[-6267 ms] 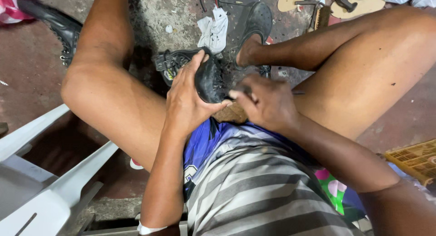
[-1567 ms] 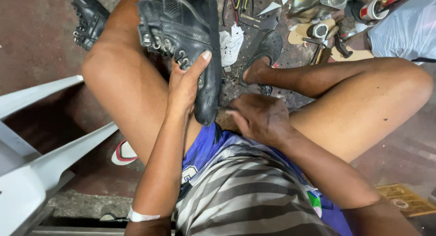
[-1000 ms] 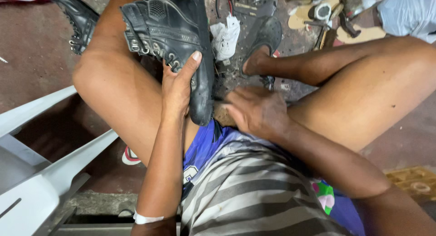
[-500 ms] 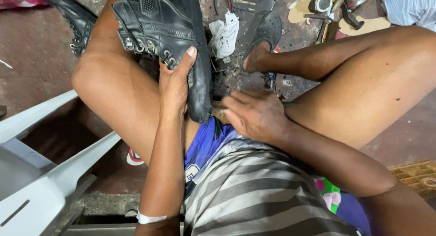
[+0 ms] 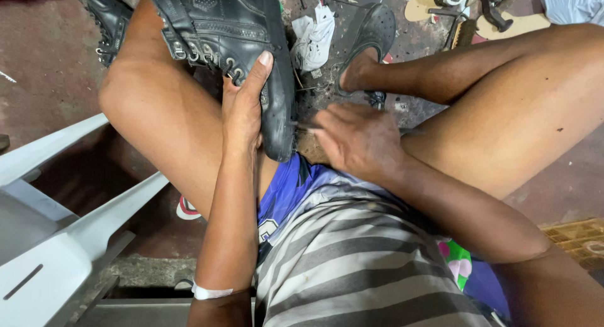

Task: The person cleans a black boot with a cloth, then uses scissors to trim excess material from the sole. They continue to scrape and clean the sole with a small tool, focusing on the edges and surface of the boot.

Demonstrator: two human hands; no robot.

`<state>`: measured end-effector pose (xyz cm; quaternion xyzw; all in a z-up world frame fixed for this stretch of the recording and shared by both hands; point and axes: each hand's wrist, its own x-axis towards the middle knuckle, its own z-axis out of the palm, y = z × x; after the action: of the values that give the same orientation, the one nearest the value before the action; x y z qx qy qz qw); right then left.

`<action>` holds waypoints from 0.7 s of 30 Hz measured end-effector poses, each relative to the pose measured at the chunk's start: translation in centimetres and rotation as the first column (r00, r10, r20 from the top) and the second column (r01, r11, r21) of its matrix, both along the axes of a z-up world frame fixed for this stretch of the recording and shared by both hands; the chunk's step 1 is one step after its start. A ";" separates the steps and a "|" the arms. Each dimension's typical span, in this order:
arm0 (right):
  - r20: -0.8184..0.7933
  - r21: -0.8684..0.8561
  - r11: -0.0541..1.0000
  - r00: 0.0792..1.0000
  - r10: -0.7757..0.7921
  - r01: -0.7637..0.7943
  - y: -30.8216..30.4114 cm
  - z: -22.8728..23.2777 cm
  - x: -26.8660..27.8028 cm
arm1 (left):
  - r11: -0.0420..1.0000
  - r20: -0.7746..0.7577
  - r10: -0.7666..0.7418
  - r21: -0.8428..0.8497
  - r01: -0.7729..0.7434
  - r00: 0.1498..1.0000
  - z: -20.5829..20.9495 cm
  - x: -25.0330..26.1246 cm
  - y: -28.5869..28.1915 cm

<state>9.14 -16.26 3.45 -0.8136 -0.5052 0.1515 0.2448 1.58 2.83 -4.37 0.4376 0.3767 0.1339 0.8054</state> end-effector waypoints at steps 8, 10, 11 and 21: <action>0.019 0.040 0.999 1.000 0.008 -0.009 -0.1 0.7 -0.3 | 0.998 0.019 -0.008 0.057 0.006 1.000 0.2 0.3 0.0; 0.020 0.063 0.997 0.999 0.042 -0.043 0.0 0.9 -0.3 | 0.998 0.013 -0.019 0.062 0.018 1.000 0.3 0.4 0.1; 0.028 0.077 0.995 0.998 0.058 -0.060 0.0 1.0 -0.1 | 1.000 0.036 -0.024 0.002 0.024 0.999 0.3 0.5 0.2; -0.033 0.153 0.981 0.992 0.124 -0.117 -0.1 1.3 -0.6 | 0.960 0.068 -0.029 -0.276 0.047 0.997 -0.2 0.7 0.8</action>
<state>8.57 -16.34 4.74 -0.7573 -0.5583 0.1445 0.3066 2.27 3.61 -4.58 0.3228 0.3575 0.0783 0.8728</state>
